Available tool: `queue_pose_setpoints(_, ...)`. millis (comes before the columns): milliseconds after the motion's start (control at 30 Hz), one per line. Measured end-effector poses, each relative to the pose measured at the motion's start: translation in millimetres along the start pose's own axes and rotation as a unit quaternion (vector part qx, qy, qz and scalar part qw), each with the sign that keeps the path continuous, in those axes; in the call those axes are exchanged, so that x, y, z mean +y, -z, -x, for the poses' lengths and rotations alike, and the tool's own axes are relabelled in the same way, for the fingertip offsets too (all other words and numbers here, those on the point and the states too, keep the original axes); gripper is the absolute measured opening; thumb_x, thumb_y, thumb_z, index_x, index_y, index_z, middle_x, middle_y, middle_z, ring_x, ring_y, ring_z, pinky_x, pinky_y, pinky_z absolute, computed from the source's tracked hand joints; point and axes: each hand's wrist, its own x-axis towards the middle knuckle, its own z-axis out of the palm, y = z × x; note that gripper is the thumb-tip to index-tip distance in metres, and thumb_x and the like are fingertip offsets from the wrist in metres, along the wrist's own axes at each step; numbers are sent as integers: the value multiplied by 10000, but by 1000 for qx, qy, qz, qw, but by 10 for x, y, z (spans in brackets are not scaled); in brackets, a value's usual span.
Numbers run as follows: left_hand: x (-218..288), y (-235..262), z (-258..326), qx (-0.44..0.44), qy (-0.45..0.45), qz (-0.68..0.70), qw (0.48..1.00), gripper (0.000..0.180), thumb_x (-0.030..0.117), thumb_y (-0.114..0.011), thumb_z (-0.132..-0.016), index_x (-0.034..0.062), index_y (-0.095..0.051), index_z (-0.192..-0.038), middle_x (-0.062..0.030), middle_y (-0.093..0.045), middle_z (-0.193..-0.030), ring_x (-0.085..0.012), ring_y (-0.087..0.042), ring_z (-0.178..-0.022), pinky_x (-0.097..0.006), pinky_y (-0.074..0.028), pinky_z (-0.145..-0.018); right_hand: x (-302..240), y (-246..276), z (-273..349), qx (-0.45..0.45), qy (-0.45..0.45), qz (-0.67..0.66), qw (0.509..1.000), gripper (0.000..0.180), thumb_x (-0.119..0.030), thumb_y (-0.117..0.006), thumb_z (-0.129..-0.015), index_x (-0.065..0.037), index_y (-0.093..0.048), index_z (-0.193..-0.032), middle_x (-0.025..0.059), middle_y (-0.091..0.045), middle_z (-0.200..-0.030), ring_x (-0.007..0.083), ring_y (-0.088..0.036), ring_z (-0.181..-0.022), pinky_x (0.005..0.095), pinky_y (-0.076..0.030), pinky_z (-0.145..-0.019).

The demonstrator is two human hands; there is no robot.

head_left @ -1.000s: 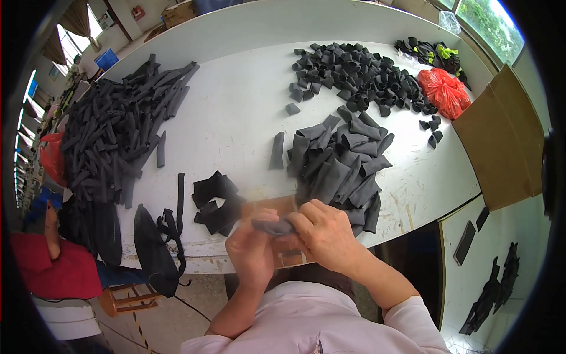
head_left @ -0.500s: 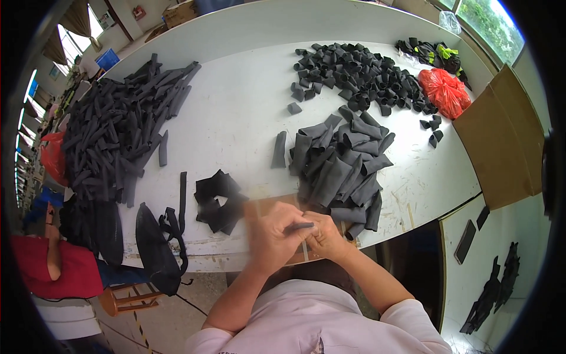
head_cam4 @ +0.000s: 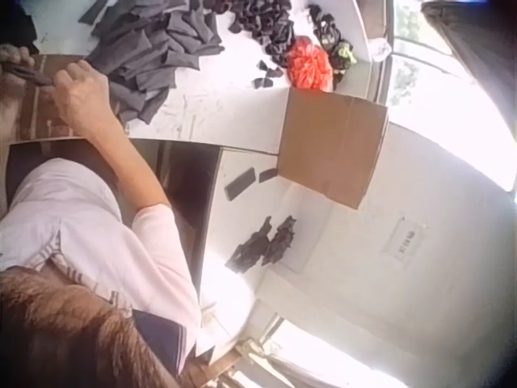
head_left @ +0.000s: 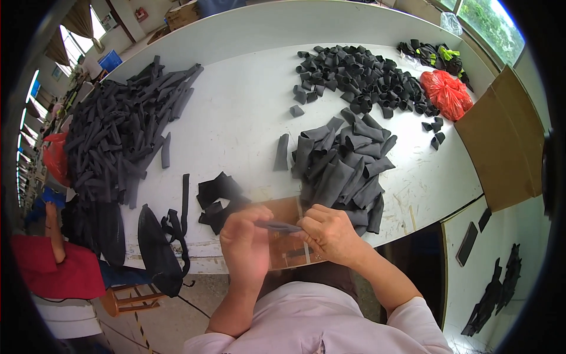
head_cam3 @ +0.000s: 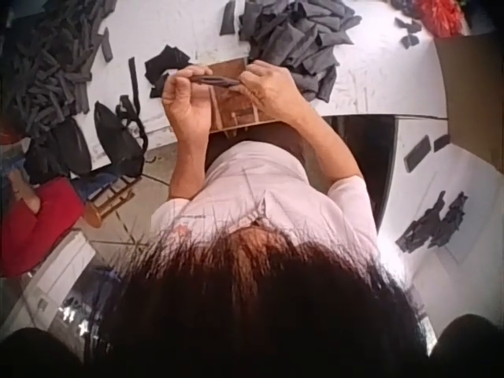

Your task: The recorder is assembling black foam padding sleeves or components at a workbench in a factory setting.

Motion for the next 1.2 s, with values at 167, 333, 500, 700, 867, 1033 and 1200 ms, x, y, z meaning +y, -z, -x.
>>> queue_pose_setpoints(167, -72, 64, 65, -4, 44, -23, 999, 153, 169, -563, -826, 18, -579, -808, -87, -592, -793, -203, -500, -823, -348, -383, -815, 93, -219, 117, -32, -9, 16, 999, 218, -194, -603, -742, -57, -455, -659, 76, -496, -594, 268, -505, -564, 369, -402, -477)
queue_pose_setpoints(333, -57, 157, 68, -28, 3, -99, 995, 141, 129, -576, -820, -9, -588, -844, -112, -591, -848, -183, -540, -799, -301, -420, -744, 104, -225, 97, -21, 22, -7, 1000, 230, -181, -619, -731, -50, -452, -644, 88, -486, -583, 270, -505, -565, 368, -397, -471)
queue_pose_setpoints(500, -107, 216, -89, 9, -2, -244, 970, 124, 80, -516, -846, -17, -580, -803, -87, -604, -865, -103, -515, -771, -224, -384, -728, 143, -99, 41, -34, 21, -66, 997, 279, -173, -585, -782, -29, -442, -591, 89, -479, -548, 230, -486, -486, 327, -383, -431)
queue_pose_setpoints(700, -327, 1503, -912, 88, -145, -766, 620, 370, -1, -550, -725, 29, -489, -1088, -145, -521, -1084, -317, -484, -984, -370, -396, -820, 353, 68, -223, 28, -318, -500, 805, 503, -452, -434, -874, -2, -537, -676, 40, -518, -541, 96, -491, -504, 220, -375, -448)
queue_pose_setpoints(867, -243, 1984, -1116, 32, 21, -865, 501, 257, 69, -648, -672, 30, -551, -908, -127, -570, -917, -308, -504, -881, -371, -408, -757, 414, -159, 326, -11, -456, -296, 839, 510, -451, -422, -879, 41, -545, -834, 44, -527, -557, 81, -484, -478, 197, -372, -422)
queue_pose_setpoints(1033, -52, 1989, -1046, -2, -98, -843, 528, 154, 101, -675, -668, 5, -555, -676, -95, -567, -678, -256, -523, -660, -371, -428, -619, 74, -334, 628, -87, -383, -263, 881, 319, -268, -469, -894, 17, -581, -804, 28, -539, -551, 83, -492, -495, 215, -384, -461)
queue_pose_setpoints(1200, 109, 1710, -729, 146, -74, -605, 779, 185, 122, -654, -738, 14, -532, -652, -3, -487, -563, -101, -430, -435, -248, -360, -408, -293, -560, 431, -144, -323, -267, 896, 254, -205, -520, -854, 31, -571, -776, 105, -548, -559, 186, -530, -503, 312, -428, -509)
